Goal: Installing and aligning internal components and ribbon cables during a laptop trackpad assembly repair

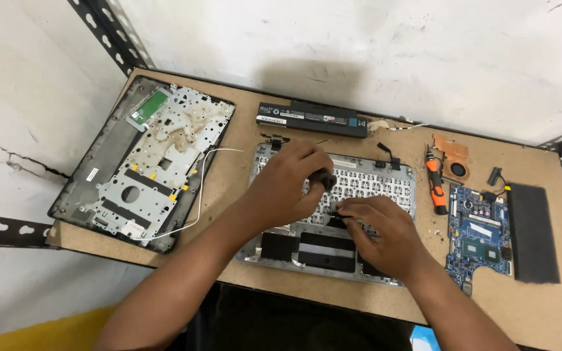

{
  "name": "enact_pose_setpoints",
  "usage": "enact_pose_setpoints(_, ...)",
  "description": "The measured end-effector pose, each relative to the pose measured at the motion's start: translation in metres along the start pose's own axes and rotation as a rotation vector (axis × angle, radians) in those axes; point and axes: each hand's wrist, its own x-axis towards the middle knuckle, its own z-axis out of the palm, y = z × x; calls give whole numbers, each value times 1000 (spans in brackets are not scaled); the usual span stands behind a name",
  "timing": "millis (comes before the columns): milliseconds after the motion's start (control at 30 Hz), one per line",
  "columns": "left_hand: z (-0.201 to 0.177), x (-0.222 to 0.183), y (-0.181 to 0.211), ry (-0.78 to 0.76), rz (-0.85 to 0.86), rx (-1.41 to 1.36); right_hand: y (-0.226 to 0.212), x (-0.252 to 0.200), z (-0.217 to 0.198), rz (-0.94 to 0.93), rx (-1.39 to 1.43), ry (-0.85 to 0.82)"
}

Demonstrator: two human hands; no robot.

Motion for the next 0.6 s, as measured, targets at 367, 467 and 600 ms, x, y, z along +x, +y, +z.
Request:
enact_pose_setpoints(367,9,-1,-3,43,34,-110,27,-10,-6,-58,-44,-98)
enact_pose_setpoints(467,13,-7,3,-6,-20,-142,26,-15,-9,43,-52,-141)
enact_pose_setpoints(600,18,-7,3,26,67,-178,25,-11,-8,-76,-50,-63)
